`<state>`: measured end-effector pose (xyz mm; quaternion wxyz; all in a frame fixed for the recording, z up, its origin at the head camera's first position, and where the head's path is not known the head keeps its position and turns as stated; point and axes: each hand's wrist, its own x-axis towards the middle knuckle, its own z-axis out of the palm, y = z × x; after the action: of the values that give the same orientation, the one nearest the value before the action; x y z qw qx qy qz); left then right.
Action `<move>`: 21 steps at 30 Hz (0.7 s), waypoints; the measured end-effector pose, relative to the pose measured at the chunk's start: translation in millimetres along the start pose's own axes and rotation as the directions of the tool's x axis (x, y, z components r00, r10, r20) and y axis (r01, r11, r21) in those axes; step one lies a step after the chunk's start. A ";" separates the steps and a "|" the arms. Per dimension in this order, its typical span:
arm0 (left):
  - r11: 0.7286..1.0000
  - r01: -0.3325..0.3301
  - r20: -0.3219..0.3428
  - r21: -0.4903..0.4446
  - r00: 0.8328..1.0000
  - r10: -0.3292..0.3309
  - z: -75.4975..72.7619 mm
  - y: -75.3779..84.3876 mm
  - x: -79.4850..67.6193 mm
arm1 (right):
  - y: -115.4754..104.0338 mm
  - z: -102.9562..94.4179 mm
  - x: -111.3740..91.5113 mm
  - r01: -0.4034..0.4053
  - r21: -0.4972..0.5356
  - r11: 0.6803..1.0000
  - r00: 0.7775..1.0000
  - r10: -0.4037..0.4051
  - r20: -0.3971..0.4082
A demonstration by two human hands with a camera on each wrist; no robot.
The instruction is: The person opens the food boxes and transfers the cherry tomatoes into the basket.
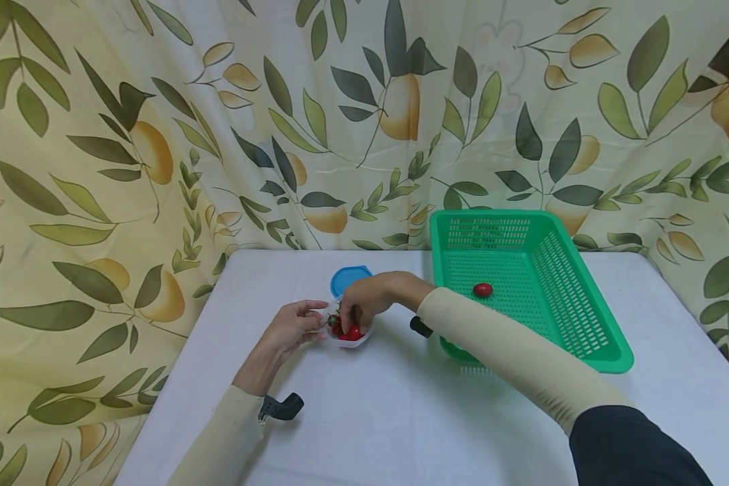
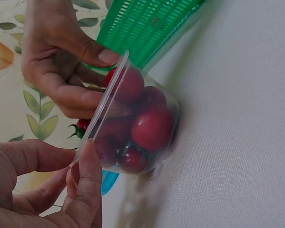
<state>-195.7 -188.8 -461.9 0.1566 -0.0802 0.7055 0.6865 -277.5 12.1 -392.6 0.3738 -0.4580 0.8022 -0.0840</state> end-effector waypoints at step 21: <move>1.000 0.009 -0.009 0.013 1.000 -0.009 1.0 3.3 -2.9 | 10.2 -3.7 -5.9 0.036 0.154 0.987 0.999 -0.034 -0.015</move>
<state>-193.9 -187.9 -457.9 0.1568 -0.0856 0.7102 0.6810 -285.1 21.8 -391.8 0.4018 -0.4410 0.7874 -0.1552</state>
